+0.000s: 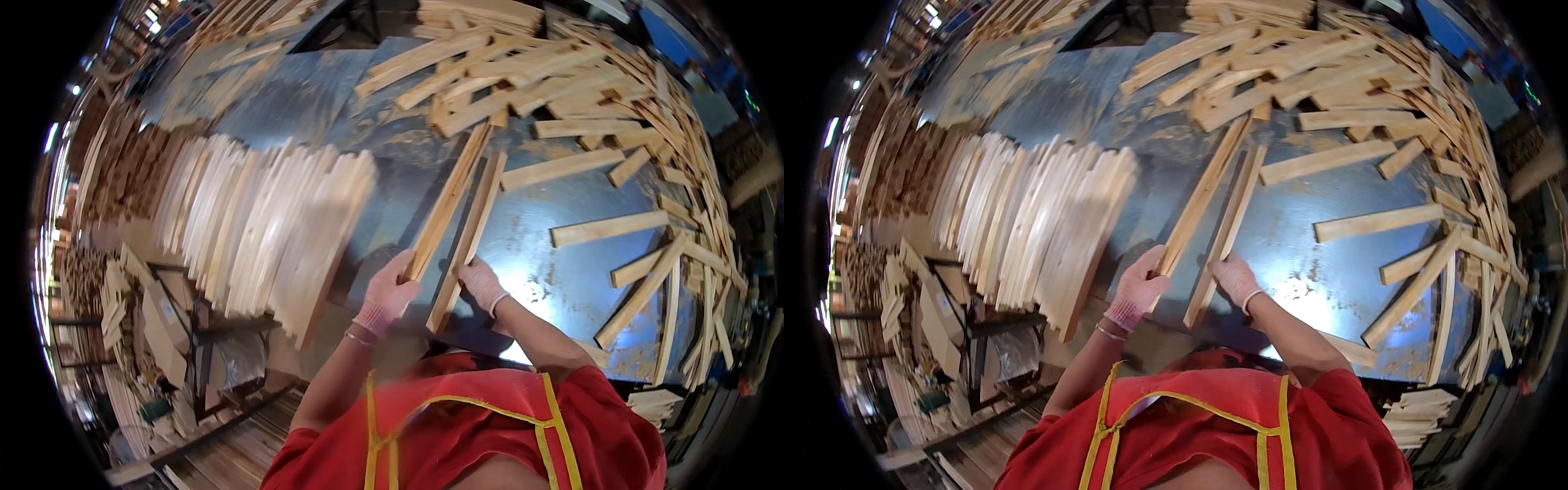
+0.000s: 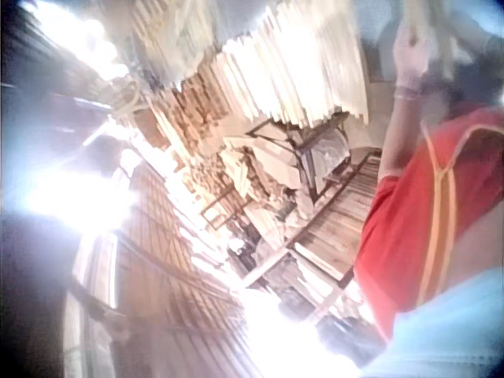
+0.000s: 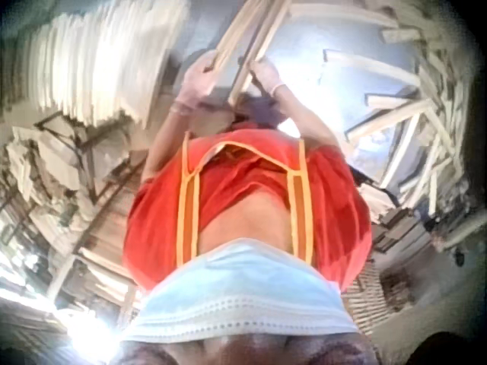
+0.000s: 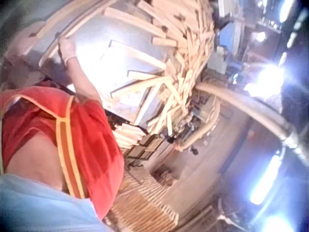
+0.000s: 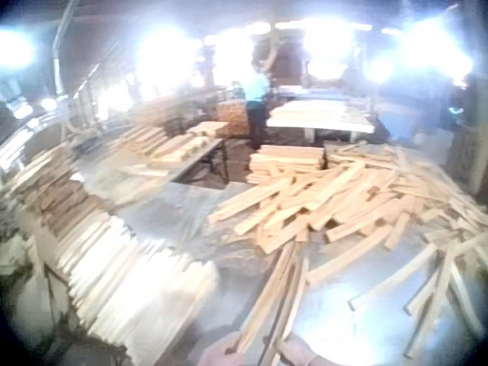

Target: The person repeatedly picks up small wooden planks from a large pile on a metal table and arranges them into a neat stack. The person handles the wood by hand, sorting through the scattered pieces and aligning them into a growing pile.

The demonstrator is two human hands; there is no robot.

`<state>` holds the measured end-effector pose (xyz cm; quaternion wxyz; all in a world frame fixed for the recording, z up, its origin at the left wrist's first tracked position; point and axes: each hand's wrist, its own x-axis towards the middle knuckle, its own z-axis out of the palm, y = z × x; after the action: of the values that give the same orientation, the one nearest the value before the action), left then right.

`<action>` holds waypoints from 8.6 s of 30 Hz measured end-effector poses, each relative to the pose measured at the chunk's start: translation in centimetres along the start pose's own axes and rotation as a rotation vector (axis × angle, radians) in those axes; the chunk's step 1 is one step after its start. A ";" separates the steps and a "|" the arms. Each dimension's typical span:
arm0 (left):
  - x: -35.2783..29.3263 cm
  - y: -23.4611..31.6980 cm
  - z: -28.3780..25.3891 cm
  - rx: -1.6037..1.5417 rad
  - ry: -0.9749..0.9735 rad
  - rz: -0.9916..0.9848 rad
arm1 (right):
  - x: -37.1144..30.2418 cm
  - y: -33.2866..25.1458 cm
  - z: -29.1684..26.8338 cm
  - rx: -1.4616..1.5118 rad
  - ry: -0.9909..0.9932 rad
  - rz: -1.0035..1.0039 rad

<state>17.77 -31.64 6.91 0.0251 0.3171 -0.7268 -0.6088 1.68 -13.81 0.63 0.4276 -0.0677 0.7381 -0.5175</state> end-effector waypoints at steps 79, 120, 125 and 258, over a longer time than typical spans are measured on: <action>2.6 -5.9 0.2 1.350 0.251 0.673 | -34.3 11.6 -29.0 0.400 0.782 0.065; -3.0 6.8 23.1 0.841 -0.090 0.145 | -42.9 38.4 -41.1 0.808 1.593 -0.097; -1.3 -3.7 4.7 1.241 0.287 0.475 | -35.3 32.4 -37.9 0.471 1.389 -0.139; 6.3 3.4 19.3 -0.168 0.106 -0.194 | -8.1 -1.1 -9.3 -0.360 -0.084 -0.130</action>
<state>3.11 -17.80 2.84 0.0311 0.4144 -0.6369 -0.6494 -0.19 -3.33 7.05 0.4049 -0.2123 0.7942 -0.4004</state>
